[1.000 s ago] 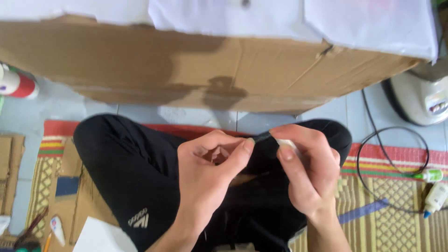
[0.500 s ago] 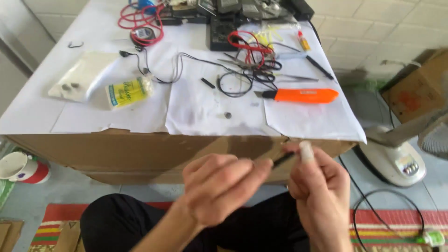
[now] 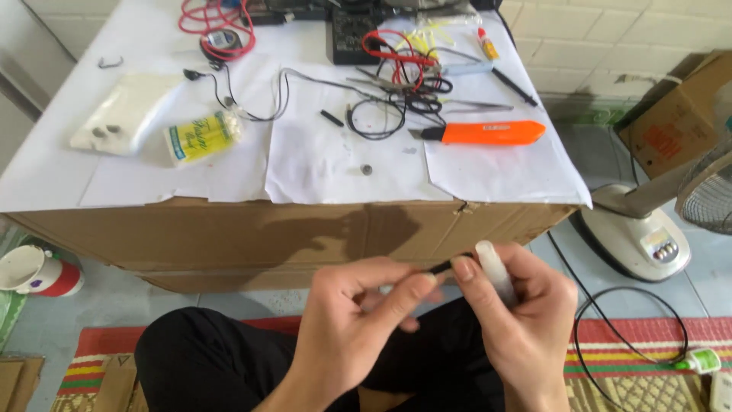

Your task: The person sits on the floor at a cardboard-box table and joins electrical wires by twisting their stripped ends together, working on one wire pair at a time. They handle black and red wires, use a lighter to heat the twisted joint, and set finished wires on the table.

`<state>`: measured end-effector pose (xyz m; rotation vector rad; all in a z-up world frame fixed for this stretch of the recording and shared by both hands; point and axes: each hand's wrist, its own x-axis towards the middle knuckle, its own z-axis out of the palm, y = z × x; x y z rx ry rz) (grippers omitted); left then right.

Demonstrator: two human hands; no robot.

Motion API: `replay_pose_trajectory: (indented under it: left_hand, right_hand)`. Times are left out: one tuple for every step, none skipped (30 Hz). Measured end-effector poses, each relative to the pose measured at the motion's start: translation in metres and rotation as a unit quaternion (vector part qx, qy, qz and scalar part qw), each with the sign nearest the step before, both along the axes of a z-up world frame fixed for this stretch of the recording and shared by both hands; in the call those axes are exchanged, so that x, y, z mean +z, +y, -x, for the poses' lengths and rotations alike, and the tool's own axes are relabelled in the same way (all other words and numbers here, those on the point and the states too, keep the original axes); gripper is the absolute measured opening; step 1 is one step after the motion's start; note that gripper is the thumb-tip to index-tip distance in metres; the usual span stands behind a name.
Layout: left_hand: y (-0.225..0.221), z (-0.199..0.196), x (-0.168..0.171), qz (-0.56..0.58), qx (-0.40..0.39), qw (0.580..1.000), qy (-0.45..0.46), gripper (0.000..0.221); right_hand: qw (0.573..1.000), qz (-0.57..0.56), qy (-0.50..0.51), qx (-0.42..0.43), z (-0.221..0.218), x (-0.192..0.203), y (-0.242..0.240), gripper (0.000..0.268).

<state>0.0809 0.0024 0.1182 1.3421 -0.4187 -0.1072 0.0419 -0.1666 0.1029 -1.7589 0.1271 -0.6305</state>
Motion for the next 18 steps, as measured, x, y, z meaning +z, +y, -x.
replay_pose_trajectory:
  left_hand:
    - [0.0,0.001,0.001,-0.002,-0.01,1.0,0.025,0.02]
    - [-0.001,0.003,0.0,-0.001,-0.009,1.0,0.019,0.02]
    - [-0.003,0.005,-0.002,0.02,0.004,0.999,0.036,0.021]
    - [-0.004,0.006,-0.003,0.04,0.016,0.998,0.051,0.021]
    - [-0.005,0.007,-0.007,0.04,0.017,0.998,0.043,0.021]
    - [-0.007,0.007,-0.011,0.067,0.009,0.997,0.042,0.024]
    - [-0.009,0.007,-0.015,0.094,0.001,0.995,0.041,0.027]
    - [-0.009,0.007,-0.014,0.095,0.001,0.995,0.034,0.027]
    - [-0.009,0.007,-0.013,0.089,0.025,0.994,0.06,0.027]
    - [-0.009,0.009,-0.014,0.082,0.05,0.991,0.09,0.028]
    - [-0.008,0.006,-0.01,0.082,0.051,0.992,0.086,0.028]
    - [-0.006,0.006,-0.007,0.044,0.081,0.987,0.134,0.028]
    - [-0.004,0.005,-0.006,0.005,0.109,0.977,0.181,0.029]
    - [-0.004,0.005,-0.006,0.002,0.111,0.976,0.188,0.029]
    - [-0.004,0.005,-0.006,0.001,0.132,0.979,0.154,0.024]
    - [-0.003,0.005,-0.007,0.0,0.154,0.981,0.121,0.021]
    - [-0.003,0.007,-0.008,-0.004,0.158,0.979,0.128,0.021]
    - [-0.003,0.006,-0.009,0.017,0.167,0.98,0.102,0.018]
  right_hand:
    - [0.999,0.041,0.001,-0.02,0.001,0.0,-0.001,0.011]
    - [0.999,0.041,-0.005,-0.019,0.003,-0.002,-0.001,0.011]
    - [0.999,0.035,-0.003,-0.021,0.005,-0.003,-0.002,0.012]
    - [0.999,0.029,-0.002,-0.023,0.006,-0.005,-0.002,0.014]
    - [0.999,0.028,-0.01,-0.022,0.007,-0.008,0.001,0.014]
    - [0.999,0.015,-0.012,-0.025,0.007,-0.01,0.003,0.013]
    - [0.999,0.001,-0.014,-0.028,0.007,-0.013,0.004,0.012]
    - [0.999,0.002,-0.021,-0.028,0.006,-0.011,0.004,0.012]
    - [1.0,0.018,-0.008,-0.023,0.004,-0.01,0.005,0.01]
    - [0.999,0.033,0.009,-0.018,0.004,-0.009,0.005,0.008]
    - [0.999,0.033,0.006,-0.017,0.0,-0.006,0.004,0.008]
    - [0.999,0.037,0.03,-0.016,-0.001,-0.004,0.003,0.01]
    - [0.998,0.042,0.054,-0.015,-0.003,-0.003,0.003,0.011]
    - [0.997,0.04,0.06,-0.013,-0.002,-0.004,0.004,0.011]
    - [0.998,0.034,0.047,-0.004,-0.002,-0.005,0.005,0.017]
    - [0.999,0.027,0.035,0.007,-0.002,-0.007,0.006,0.027]
    - [0.999,0.024,0.042,0.01,0.0,-0.008,0.008,0.027]
    - [0.993,-0.088,0.042,0.071,0.001,-0.008,0.009,0.033]
